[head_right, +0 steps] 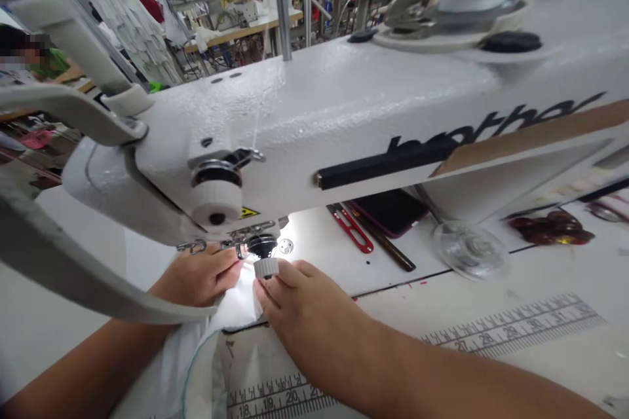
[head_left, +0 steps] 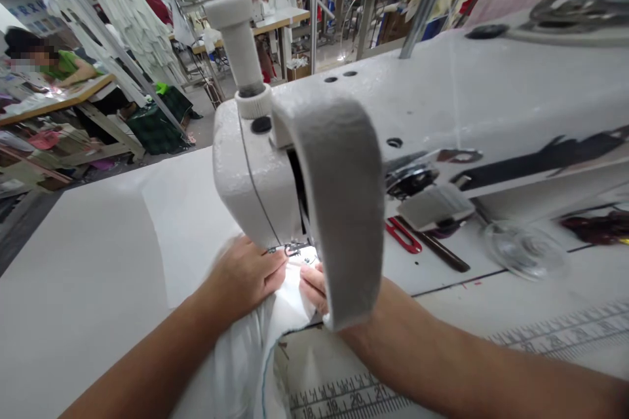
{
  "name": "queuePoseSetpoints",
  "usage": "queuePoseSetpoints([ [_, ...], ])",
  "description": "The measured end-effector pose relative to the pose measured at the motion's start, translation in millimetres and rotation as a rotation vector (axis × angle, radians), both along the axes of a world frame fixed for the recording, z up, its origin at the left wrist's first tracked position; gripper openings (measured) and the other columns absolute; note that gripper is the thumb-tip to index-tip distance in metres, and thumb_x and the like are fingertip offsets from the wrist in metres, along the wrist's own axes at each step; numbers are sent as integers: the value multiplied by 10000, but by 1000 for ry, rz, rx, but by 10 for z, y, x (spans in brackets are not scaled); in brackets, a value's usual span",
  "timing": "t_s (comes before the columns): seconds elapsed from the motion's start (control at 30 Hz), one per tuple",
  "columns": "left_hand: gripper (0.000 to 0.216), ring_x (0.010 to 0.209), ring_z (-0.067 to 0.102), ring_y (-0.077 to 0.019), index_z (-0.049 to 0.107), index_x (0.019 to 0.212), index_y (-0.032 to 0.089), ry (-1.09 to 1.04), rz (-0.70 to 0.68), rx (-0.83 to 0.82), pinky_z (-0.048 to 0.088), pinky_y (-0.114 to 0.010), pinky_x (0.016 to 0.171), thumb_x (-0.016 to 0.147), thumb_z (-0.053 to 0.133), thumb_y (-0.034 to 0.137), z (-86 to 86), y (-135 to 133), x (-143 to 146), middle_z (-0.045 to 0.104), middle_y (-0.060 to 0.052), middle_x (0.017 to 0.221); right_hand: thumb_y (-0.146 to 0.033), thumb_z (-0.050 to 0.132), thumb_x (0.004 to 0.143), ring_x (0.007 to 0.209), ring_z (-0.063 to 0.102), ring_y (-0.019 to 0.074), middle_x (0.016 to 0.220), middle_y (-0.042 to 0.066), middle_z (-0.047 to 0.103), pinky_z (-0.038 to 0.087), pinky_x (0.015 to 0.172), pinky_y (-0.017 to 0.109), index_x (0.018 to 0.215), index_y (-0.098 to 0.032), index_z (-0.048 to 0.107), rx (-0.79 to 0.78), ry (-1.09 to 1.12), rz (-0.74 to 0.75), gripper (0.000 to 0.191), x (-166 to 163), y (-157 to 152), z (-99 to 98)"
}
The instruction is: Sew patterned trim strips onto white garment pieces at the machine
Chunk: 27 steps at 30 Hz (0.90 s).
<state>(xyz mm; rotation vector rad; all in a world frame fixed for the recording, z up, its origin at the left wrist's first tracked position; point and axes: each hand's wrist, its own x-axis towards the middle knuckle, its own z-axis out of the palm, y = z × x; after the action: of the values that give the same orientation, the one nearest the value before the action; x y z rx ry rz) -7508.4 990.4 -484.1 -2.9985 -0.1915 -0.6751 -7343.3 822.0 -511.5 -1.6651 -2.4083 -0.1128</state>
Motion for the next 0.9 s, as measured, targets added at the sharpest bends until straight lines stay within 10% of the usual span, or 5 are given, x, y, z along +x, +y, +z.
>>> queuePoseSetpoints([
  [0.7,365,473,420,-120,502,556,193,-29,32,-29,291,-272,505,918,451,189,-34,27,16,493,18,481,-85,517,867,905,576,224,988,66,665,482,832,395,1039,-177,638,-59,174,43,230,37,54,170],
  [0.9,196,788,620,-176,645,950,175,29,-19,-107,498,-323,775,957,450,192,-31,61,-38,689,-35,824,-173,487,957,1186,517,228,1313,114,589,442,943,397,1328,-104,506,17,151,171,378,-13,81,284],
])
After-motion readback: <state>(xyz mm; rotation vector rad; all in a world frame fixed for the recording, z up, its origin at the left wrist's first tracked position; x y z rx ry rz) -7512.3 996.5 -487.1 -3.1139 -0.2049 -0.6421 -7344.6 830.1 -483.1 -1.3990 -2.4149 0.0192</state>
